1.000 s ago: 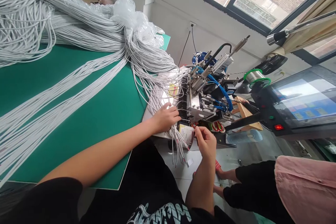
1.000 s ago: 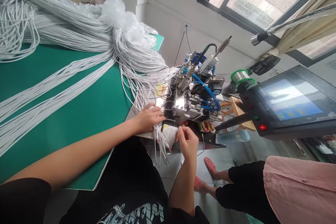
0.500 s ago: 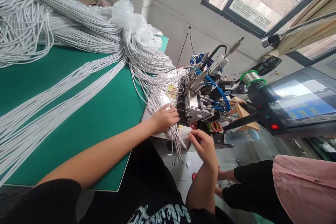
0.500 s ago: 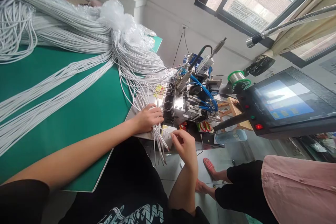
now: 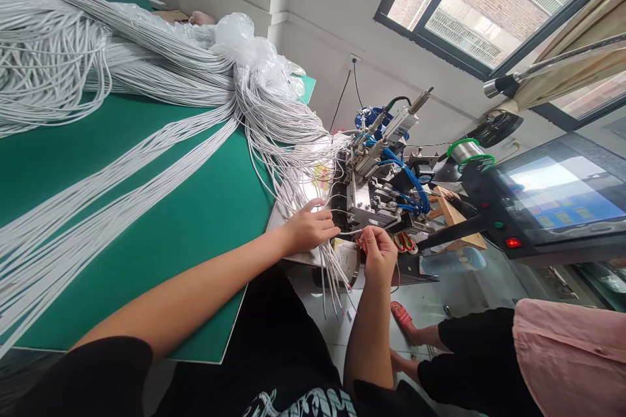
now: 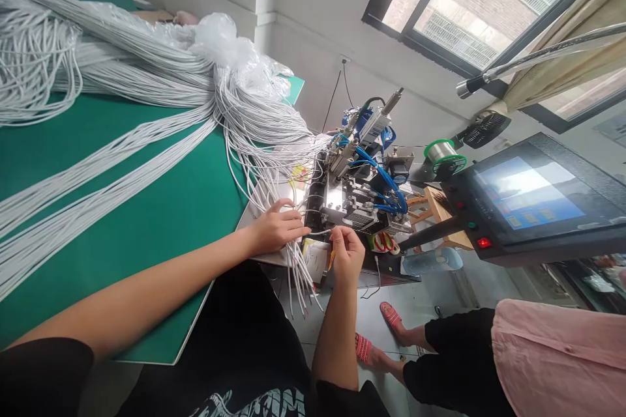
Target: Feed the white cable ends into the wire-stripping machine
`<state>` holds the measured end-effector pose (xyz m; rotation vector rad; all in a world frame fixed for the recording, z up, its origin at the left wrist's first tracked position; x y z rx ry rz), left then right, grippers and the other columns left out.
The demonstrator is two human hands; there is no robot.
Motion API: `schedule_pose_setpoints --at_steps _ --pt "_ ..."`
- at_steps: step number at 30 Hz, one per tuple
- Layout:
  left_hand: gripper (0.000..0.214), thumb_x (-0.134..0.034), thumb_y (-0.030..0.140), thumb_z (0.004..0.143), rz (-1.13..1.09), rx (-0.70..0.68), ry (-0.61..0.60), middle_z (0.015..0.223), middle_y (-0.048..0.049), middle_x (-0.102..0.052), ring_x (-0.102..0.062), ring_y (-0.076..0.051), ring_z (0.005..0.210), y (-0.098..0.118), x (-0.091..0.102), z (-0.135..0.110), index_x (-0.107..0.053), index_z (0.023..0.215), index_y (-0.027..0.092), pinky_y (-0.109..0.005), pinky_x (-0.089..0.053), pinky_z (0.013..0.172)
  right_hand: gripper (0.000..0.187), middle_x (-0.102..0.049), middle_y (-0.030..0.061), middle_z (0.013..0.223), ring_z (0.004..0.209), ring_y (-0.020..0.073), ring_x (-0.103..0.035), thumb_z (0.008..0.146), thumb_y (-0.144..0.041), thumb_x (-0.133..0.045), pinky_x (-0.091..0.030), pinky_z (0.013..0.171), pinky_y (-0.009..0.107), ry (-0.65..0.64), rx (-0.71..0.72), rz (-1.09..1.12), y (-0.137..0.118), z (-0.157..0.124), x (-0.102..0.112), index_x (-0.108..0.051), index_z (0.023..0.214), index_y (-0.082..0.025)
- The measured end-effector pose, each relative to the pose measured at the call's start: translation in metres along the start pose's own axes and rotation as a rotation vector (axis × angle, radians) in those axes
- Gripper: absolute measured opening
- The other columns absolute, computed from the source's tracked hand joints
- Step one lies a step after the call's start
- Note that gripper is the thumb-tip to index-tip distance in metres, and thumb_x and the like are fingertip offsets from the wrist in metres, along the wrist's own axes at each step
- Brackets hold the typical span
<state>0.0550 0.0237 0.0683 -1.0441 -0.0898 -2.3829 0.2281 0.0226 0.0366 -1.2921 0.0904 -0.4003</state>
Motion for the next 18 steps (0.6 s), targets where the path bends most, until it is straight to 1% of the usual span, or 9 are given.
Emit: schedule_pose_setpoints --at_steps 2,4,6,8,10,12,15,18 --pt "0.025 -0.041 0.010 0.094 -0.012 -0.019 -0.010 0.071 0.0031 -0.064 -0.055 -0.012 0.079 0.001 -0.001 0.000 -0.063 0.091 0.022 -0.037 -0.028 0.099 0.027 -0.051 -0.0010 0.064 0.054 0.0105 -0.041 0.083 -0.043 -0.064 -0.032 0.049 0.023 -0.034 -0.001 0.056 0.001 0.000 -0.005 -0.062 0.077 -0.017" --pt "0.026 -0.041 0.008 0.093 -0.016 -0.014 -0.011 0.070 0.0030 -0.063 -0.055 -0.012 0.079 0.001 -0.002 0.000 -0.063 0.091 0.022 -0.038 -0.027 0.099 0.027 -0.050 -0.0013 0.063 0.053 0.0105 -0.041 0.084 -0.042 -0.063 -0.031 0.050 0.023 -0.036 -0.005 0.065 0.003 0.001 -0.005 -0.061 0.076 -0.017" --pt "0.027 -0.041 0.006 0.091 -0.014 0.002 -0.018 0.069 0.0030 -0.062 -0.054 -0.013 0.079 0.000 -0.002 0.000 -0.063 0.093 0.022 -0.038 -0.026 0.100 0.027 -0.051 -0.0013 0.063 0.055 0.0112 -0.042 0.083 -0.042 -0.063 -0.033 0.052 0.024 -0.027 -0.008 -0.007 0.009 0.003 0.000 -0.061 0.074 -0.016" --pt "0.029 -0.041 0.005 0.089 -0.006 0.017 -0.033 0.068 0.0030 -0.061 -0.054 -0.013 0.079 -0.001 -0.004 0.000 -0.062 0.097 0.022 -0.039 -0.026 0.100 0.027 -0.053 -0.0006 0.064 0.059 0.0128 -0.045 0.083 -0.041 -0.063 -0.035 0.056 0.024 -0.042 0.001 -0.139 0.015 0.006 0.006 -0.062 0.073 -0.016" --pt "0.030 -0.043 0.004 0.087 0.006 0.026 -0.058 0.068 0.0027 -0.059 -0.054 -0.014 0.079 -0.001 -0.007 0.001 -0.062 0.099 0.023 -0.039 -0.026 0.099 0.027 -0.056 0.0002 0.065 0.062 0.0144 -0.047 0.082 -0.041 -0.063 -0.037 0.059 0.025 -0.084 0.010 -0.252 0.022 0.009 0.009 -0.062 0.073 -0.015" --pt "0.029 -0.044 0.005 0.085 0.015 0.038 -0.091 0.071 0.0016 -0.059 -0.054 -0.016 0.080 -0.002 -0.010 0.001 -0.062 0.099 0.024 -0.040 -0.026 0.098 0.026 -0.056 0.0000 0.066 0.063 0.0148 -0.047 0.082 -0.040 -0.062 -0.036 0.060 0.025 -0.134 0.004 -0.294 0.029 0.012 0.008 -0.062 0.072 -0.016" --pt "0.026 -0.049 0.006 0.082 0.013 0.072 -0.161 0.076 -0.0012 -0.060 -0.054 -0.018 0.085 -0.004 -0.016 0.000 -0.063 0.097 0.022 -0.041 -0.026 0.097 0.027 -0.050 -0.0020 0.063 0.061 0.0137 -0.043 0.083 -0.039 -0.059 -0.033 0.058 0.025 -0.211 -0.027 -0.267 0.038 0.015 0.002 -0.056 0.068 -0.017" --pt "0.029 -0.052 0.006 0.078 -0.001 0.093 -0.220 0.083 -0.0035 -0.061 -0.054 -0.021 0.090 -0.006 -0.021 -0.002 -0.063 0.100 0.021 -0.042 -0.027 0.096 0.030 -0.044 -0.0032 0.062 0.059 0.0128 -0.039 0.083 -0.040 -0.058 -0.031 0.056 0.024 -0.256 -0.049 -0.199 0.042 0.017 -0.003 -0.051 0.065 -0.018"
Point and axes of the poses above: each hand's wrist, its own z-axis towards the middle knuckle, its own x-axis out of the back of the hand, y = z × x, the point moved 8 cm from there along z, towards the middle knuckle
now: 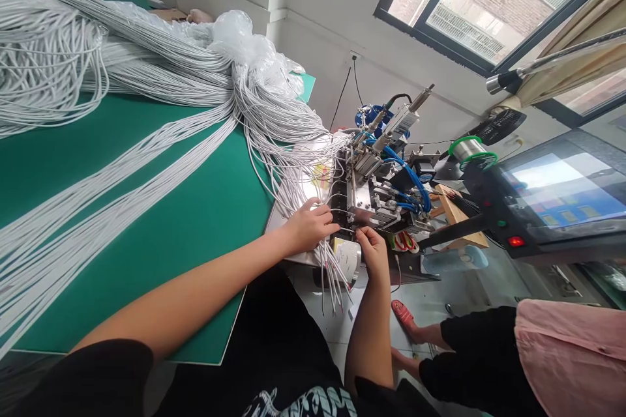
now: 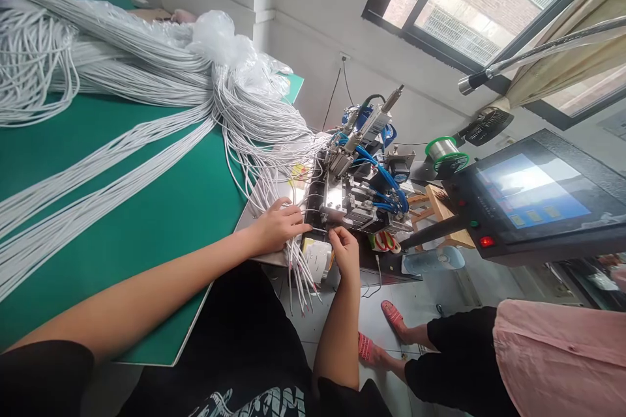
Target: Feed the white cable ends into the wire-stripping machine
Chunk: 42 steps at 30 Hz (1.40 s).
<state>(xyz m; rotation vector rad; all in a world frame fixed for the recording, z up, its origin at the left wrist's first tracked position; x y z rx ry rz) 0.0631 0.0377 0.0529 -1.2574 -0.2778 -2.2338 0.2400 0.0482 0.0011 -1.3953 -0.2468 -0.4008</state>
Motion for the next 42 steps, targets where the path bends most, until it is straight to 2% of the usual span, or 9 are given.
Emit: schedule_pose_setpoints --at_steps 5,13,22,26,35,40,42 --pt "0.033 -0.054 0.004 0.075 -0.015 0.002 -0.027 0.083 -0.0041 -0.061 -0.054 -0.021 0.091 0.000 -0.003 0.000 -0.064 0.102 0.020 -0.042 -0.028 0.096 0.029 -0.043 -0.0031 0.063 0.060 0.0127 -0.038 0.083 -0.041 -0.057 -0.030 0.057 0.024 0.031 0.043 0.005 -0.002 0.000 0.000 -0.051 0.067 -0.018" --pt "0.032 -0.052 0.005 0.078 -0.036 -0.001 -0.016 0.082 -0.0034 -0.062 -0.054 -0.020 0.090 -0.001 -0.003 0.001 -0.064 0.103 0.021 -0.041 -0.027 0.098 0.030 -0.041 -0.0029 0.063 0.060 0.0126 -0.035 0.085 -0.040 -0.056 -0.028 0.057 0.025 0.081 0.053 0.050 0.003 -0.001 0.001 -0.050 0.067 -0.018" --pt "0.036 -0.052 0.006 0.077 -0.042 0.012 -0.033 0.083 -0.0030 -0.063 -0.054 -0.020 0.090 -0.003 -0.005 0.000 -0.063 0.107 0.022 -0.043 -0.026 0.097 0.029 -0.041 -0.0031 0.066 0.063 0.0133 -0.036 0.089 -0.042 -0.054 -0.030 0.059 0.025 -0.080 0.013 0.104 0.005 0.003 -0.006 -0.049 0.071 -0.019" --pt "0.038 -0.053 0.005 0.076 -0.039 0.014 -0.056 0.083 -0.0031 -0.063 -0.054 -0.019 0.090 -0.003 -0.005 0.001 -0.062 0.108 0.023 -0.042 -0.026 0.096 0.029 -0.038 -0.0037 0.065 0.061 0.0127 -0.034 0.088 -0.040 -0.055 -0.028 0.058 0.025 -0.060 0.019 0.115 0.006 0.001 -0.003 -0.047 0.069 -0.019" --pt "0.035 -0.055 0.008 0.077 -0.049 0.026 -0.087 0.085 -0.0022 -0.063 -0.054 -0.020 0.091 -0.003 -0.006 0.001 -0.062 0.108 0.023 -0.042 -0.026 0.095 0.034 -0.035 -0.0046 0.057 0.054 0.0114 -0.029 0.079 -0.042 -0.059 -0.026 0.052 0.024 0.024 -0.127 0.243 0.018 0.002 -0.009 -0.043 0.060 -0.020" --pt "0.038 -0.054 0.007 0.079 -0.026 0.024 -0.082 0.085 -0.0023 -0.062 -0.054 -0.020 0.089 -0.002 -0.008 0.002 -0.062 0.111 0.025 -0.041 -0.027 0.093 0.031 -0.037 -0.0037 0.060 0.056 0.0114 -0.032 0.078 -0.045 -0.059 -0.030 0.053 0.024 -0.030 -0.145 0.297 0.019 -0.001 -0.014 -0.047 0.065 -0.019" --pt "0.039 -0.054 0.007 0.079 -0.028 0.028 -0.084 0.085 -0.0026 -0.061 -0.054 -0.020 0.089 -0.002 -0.009 0.002 -0.062 0.112 0.026 -0.041 -0.028 0.093 0.033 -0.036 -0.0041 0.059 0.054 0.0109 -0.032 0.076 -0.046 -0.060 -0.030 0.050 0.023 -0.007 -0.181 0.309 0.022 -0.001 -0.014 -0.045 0.063 -0.020"
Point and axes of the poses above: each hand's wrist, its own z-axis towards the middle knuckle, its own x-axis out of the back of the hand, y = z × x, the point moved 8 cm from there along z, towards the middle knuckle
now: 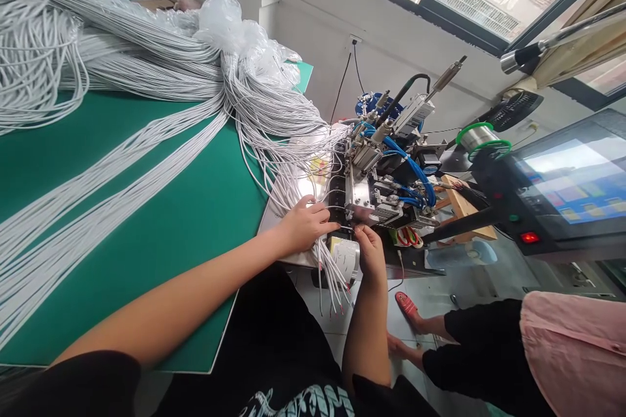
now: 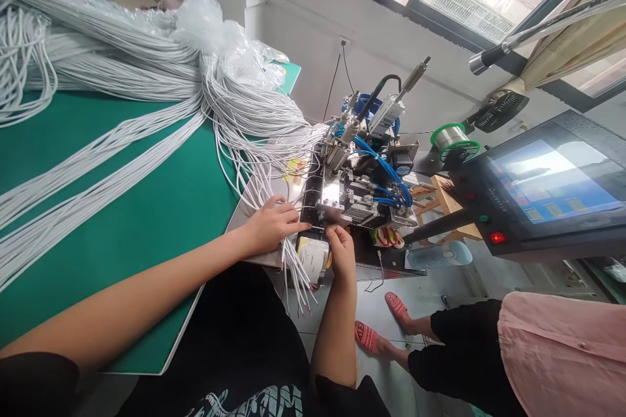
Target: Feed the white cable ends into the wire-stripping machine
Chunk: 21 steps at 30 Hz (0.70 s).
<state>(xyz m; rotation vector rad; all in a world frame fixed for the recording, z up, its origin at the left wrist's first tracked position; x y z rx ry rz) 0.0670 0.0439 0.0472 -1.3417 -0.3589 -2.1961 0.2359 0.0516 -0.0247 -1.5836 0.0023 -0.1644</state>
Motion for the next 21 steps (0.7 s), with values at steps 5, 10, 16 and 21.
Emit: schedule_pose_setpoints --at_steps 5,10,16,21 --pt "0.039 -0.055 0.008 0.079 -0.021 0.012 -0.017 0.092 -0.0042 -0.062 -0.055 -0.021 0.093 -0.001 0.000 -0.001 -0.062 0.114 0.024 -0.040 -0.029 0.094 0.037 -0.035 -0.0051 0.053 0.048 0.0098 -0.030 0.070 -0.049 -0.062 -0.027 0.045 0.023 0.072 -0.066 0.037 0.006 0.000 -0.001 -0.042 0.060 -0.020" --pt "0.039 -0.060 0.010 0.072 -0.047 0.047 -0.019 0.108 -0.0075 -0.063 -0.054 -0.023 0.105 -0.005 -0.001 -0.002 -0.064 0.110 0.018 -0.042 -0.028 0.097 0.038 -0.047 -0.0018 0.058 0.054 0.0120 -0.040 0.074 -0.052 -0.064 -0.032 0.050 0.024 0.192 -0.003 -0.141 0.000 -0.012 0.016 -0.055 0.064 -0.016" --pt "0.028 -0.053 0.016 0.089 -0.015 0.033 0.096 0.112 -0.0077 -0.065 -0.054 -0.021 0.109 -0.004 0.005 -0.003 -0.060 0.116 0.017 -0.042 -0.028 0.100 0.031 -0.053 -0.0003 0.060 0.053 0.0133 -0.045 0.084 -0.045 -0.061 -0.036 0.051 0.025 0.242 0.218 -0.352 -0.052 -0.046 0.019 -0.061 0.071 -0.017" --pt "0.026 -0.048 0.022 0.096 0.023 -0.024 0.148 0.088 -0.0025 -0.068 -0.060 -0.017 0.088 0.000 0.011 -0.003 -0.059 0.119 0.020 -0.041 -0.031 0.097 0.016 -0.063 0.0036 0.081 0.058 0.0142 -0.049 0.084 -0.032 -0.065 -0.041 0.055 0.028 -0.110 0.390 -0.458 -0.088 -0.066 -0.022 -0.069 0.096 -0.023"
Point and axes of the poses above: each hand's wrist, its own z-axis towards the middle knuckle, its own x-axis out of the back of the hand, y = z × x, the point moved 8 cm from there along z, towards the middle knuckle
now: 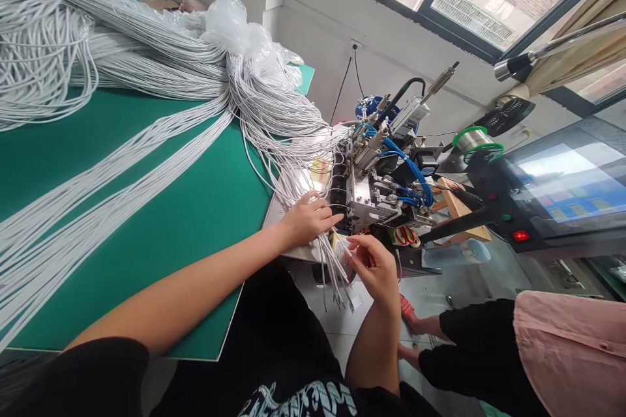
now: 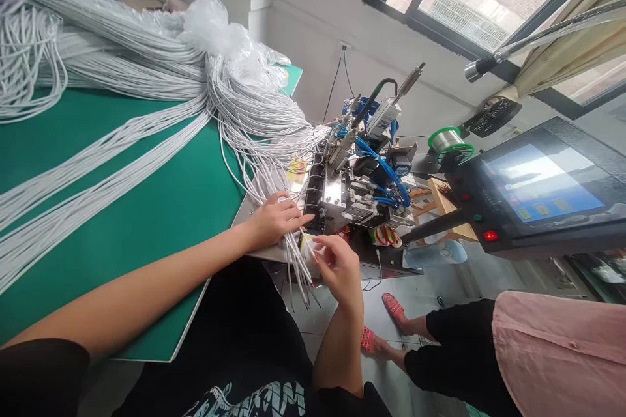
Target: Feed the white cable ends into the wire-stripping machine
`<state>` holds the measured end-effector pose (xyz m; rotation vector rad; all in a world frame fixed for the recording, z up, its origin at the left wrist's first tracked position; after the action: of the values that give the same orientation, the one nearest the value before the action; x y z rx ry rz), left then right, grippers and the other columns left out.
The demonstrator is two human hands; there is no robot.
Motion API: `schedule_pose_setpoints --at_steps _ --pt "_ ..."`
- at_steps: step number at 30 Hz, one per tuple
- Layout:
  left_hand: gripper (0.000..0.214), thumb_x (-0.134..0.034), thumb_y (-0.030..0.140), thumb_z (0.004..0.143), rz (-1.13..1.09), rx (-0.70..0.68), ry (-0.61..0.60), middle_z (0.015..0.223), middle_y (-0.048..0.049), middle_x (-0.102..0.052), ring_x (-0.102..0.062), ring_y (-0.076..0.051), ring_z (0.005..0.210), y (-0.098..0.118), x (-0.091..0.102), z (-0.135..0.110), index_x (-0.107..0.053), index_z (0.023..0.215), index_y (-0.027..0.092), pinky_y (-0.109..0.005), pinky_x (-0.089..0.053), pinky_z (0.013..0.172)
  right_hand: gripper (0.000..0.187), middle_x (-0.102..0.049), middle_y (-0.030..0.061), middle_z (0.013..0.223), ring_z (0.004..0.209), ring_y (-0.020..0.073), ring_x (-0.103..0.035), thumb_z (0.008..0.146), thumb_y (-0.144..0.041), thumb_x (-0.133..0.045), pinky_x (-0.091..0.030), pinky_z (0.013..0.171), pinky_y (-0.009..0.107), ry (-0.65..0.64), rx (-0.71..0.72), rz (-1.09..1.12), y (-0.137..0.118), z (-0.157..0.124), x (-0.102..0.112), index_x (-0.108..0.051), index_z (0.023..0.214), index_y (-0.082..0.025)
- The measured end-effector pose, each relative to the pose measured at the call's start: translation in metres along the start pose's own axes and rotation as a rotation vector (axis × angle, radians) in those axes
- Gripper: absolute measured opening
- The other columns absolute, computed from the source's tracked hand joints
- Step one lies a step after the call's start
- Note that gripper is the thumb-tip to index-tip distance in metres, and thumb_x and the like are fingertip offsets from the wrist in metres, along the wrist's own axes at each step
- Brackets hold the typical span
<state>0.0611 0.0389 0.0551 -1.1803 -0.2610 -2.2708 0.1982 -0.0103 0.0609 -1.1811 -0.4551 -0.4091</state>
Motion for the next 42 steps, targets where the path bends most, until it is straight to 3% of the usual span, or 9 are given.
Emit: schedule_pose_setpoints --at_steps 2,8,11,15,19,23,29,35,42 --pt "0.027 -0.047 0.021 0.097 0.006 -0.013 0.003 0.084 -0.0014 -0.068 -0.060 -0.016 0.084 0.001 0.001 0.000 -0.058 0.121 0.020 -0.041 -0.032 0.096 0.013 -0.066 0.0055 0.086 0.066 0.0168 -0.054 0.084 -0.031 -0.065 -0.045 0.060 0.030 0.011 0.042 0.040 -0.004 0.001 -0.003 -0.071 0.093 -0.023" --pt "0.027 -0.047 0.026 0.098 -0.038 0.005 0.066 0.092 -0.0023 -0.068 -0.062 -0.014 0.085 -0.001 0.007 -0.001 -0.056 0.122 0.020 -0.037 -0.033 0.096 0.022 -0.067 0.0056 0.079 0.068 0.0182 -0.060 0.077 -0.037 -0.073 -0.045 0.059 0.028 0.515 -0.202 0.252 0.041 -0.002 0.015 -0.072 0.091 -0.019" --pt "0.023 -0.042 0.018 0.097 -0.051 -0.021 0.116 0.088 0.0002 -0.068 -0.061 -0.011 0.079 0.001 0.012 -0.001 -0.061 0.110 0.021 -0.034 -0.034 0.093 0.028 -0.067 0.0063 0.079 0.063 0.0155 -0.058 0.077 -0.040 -0.073 -0.043 0.055 0.026 0.617 -0.245 0.361 0.051 -0.002 0.014 -0.071 0.090 -0.016" --pt "0.031 -0.036 0.006 0.091 -0.053 -0.047 0.096 0.075 0.0017 -0.064 -0.058 -0.010 0.069 0.002 0.010 -0.002 -0.062 0.104 0.019 -0.031 -0.037 0.085 0.032 -0.064 0.0057 0.073 0.047 0.0085 -0.040 0.085 -0.043 -0.062 -0.029 0.042 0.023 0.561 -0.191 0.372 0.043 0.004 0.010 -0.069 0.096 -0.014" --pt "0.031 -0.040 0.005 0.084 -0.067 -0.056 -0.008 0.074 0.0003 -0.063 -0.057 -0.012 0.069 0.002 0.001 -0.001 -0.062 0.101 0.019 -0.033 -0.037 0.083 0.033 -0.065 0.0063 0.074 0.044 0.0077 -0.035 0.087 -0.045 -0.058 -0.027 0.042 0.024 0.402 -0.175 0.392 0.043 0.009 0.006 -0.069 0.096 -0.015" --pt "0.040 -0.043 0.005 0.080 -0.084 -0.051 -0.054 0.077 0.0002 -0.063 -0.057 -0.013 0.072 0.001 -0.003 -0.001 -0.061 0.112 0.022 -0.033 -0.036 0.084 0.032 -0.062 0.0029 0.064 0.043 0.0079 -0.035 0.084 -0.044 -0.061 -0.028 0.043 0.024 0.286 -0.247 0.440 0.060 0.010 0.007 -0.071 0.093 -0.016" --pt "0.055 -0.051 0.007 0.071 -0.095 -0.025 -0.126 0.077 0.0003 -0.062 -0.056 -0.016 0.075 0.000 -0.008 -0.002 -0.056 0.122 0.027 -0.034 -0.034 0.083 0.030 -0.067 0.0058 0.082 0.069 0.0172 -0.058 0.076 -0.042 -0.070 -0.044 0.063 0.028 0.275 -0.320 0.259 0.083 0.012 0.014 -0.068 0.090 -0.016" --pt "0.045 -0.053 0.009 0.070 -0.079 0.009 -0.143 0.081 -0.0028 -0.062 -0.056 -0.019 0.078 -0.001 -0.009 -0.001 -0.061 0.112 0.023 -0.038 -0.033 0.087 0.028 -0.055 -0.0004 0.067 0.062 0.0148 -0.048 0.081 -0.044 -0.061 -0.038 0.059 0.026 0.228 -0.252 0.095 0.083 0.025 0.006 -0.060 0.076 -0.017" --pt "0.040 -0.053 0.009 0.071 -0.086 0.026 -0.163 0.080 -0.0045 -0.062 -0.056 -0.019 0.081 -0.001 -0.009 0.000 -0.063 0.108 0.021 -0.039 -0.032 0.088 0.030 -0.043 -0.0037 0.062 0.059 0.0124 -0.038 0.083 -0.041 -0.057 -0.031 0.057 0.024 0.163 -0.243 0.257 0.093 0.033 -0.006 -0.049 0.065 -0.019"
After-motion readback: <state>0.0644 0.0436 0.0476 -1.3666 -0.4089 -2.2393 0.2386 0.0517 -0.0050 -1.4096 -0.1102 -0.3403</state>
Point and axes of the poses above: each hand's wrist, its own z-axis towards the middle knuckle, its own x-axis out of the back of the hand, y = z × x, the point moved 8 cm from there along z, towards the middle knuckle
